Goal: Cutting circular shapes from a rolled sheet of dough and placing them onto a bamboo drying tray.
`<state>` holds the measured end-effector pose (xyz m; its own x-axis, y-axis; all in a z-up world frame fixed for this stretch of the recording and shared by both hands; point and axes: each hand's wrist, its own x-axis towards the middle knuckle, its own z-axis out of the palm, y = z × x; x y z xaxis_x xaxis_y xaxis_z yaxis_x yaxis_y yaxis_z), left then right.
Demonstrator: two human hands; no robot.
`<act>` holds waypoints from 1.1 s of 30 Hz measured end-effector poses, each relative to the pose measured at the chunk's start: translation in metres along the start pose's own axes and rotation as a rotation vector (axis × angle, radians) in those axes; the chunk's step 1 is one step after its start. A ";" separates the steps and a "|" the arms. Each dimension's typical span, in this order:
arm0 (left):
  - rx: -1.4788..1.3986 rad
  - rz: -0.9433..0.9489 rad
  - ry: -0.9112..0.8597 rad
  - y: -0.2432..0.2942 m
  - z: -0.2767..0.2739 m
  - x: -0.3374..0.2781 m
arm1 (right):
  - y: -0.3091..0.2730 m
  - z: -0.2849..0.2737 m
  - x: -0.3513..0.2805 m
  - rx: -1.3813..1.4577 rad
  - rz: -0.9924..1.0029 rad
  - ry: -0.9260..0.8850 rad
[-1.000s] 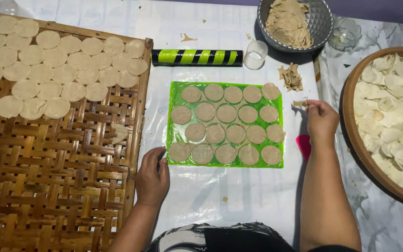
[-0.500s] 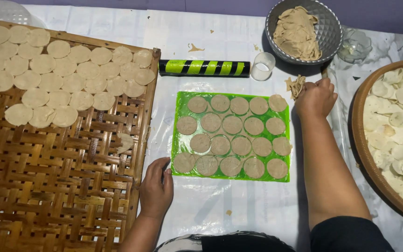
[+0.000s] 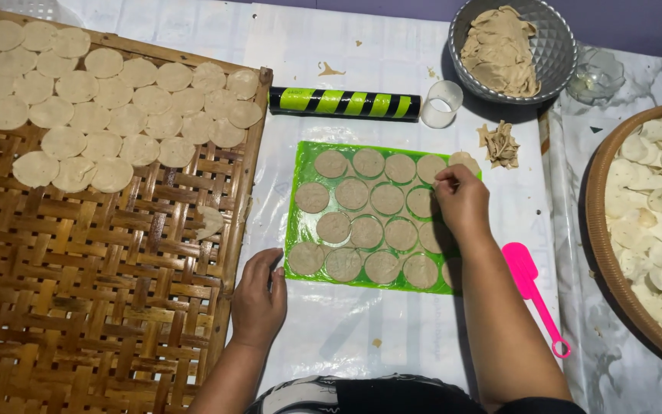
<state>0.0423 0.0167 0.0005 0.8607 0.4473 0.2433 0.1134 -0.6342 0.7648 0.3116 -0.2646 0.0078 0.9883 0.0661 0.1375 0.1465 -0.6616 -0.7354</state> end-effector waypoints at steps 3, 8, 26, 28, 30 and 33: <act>-0.017 -0.009 0.006 0.003 -0.001 0.001 | -0.002 0.014 -0.008 -0.114 -0.149 -0.023; -0.017 -0.017 -0.001 0.003 -0.002 0.001 | -0.012 0.033 -0.011 -0.423 -0.135 0.070; -0.022 -0.024 -0.017 0.002 -0.002 0.001 | 0.003 -0.006 -0.039 0.183 0.169 -0.274; -0.013 -0.013 -0.015 0.003 -0.002 0.001 | -0.004 -0.006 -0.044 0.242 0.178 -0.300; -0.024 -0.022 -0.015 0.004 -0.003 0.002 | -0.027 -0.005 -0.050 -0.004 -0.023 -0.254; -0.020 -0.005 -0.008 0.004 -0.002 0.002 | -0.046 0.004 -0.056 -0.194 -0.105 -0.192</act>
<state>0.0431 0.0167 0.0050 0.8641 0.4452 0.2350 0.1077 -0.6196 0.7775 0.2494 -0.2351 0.0309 0.9607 0.2700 0.0642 0.2560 -0.7729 -0.5806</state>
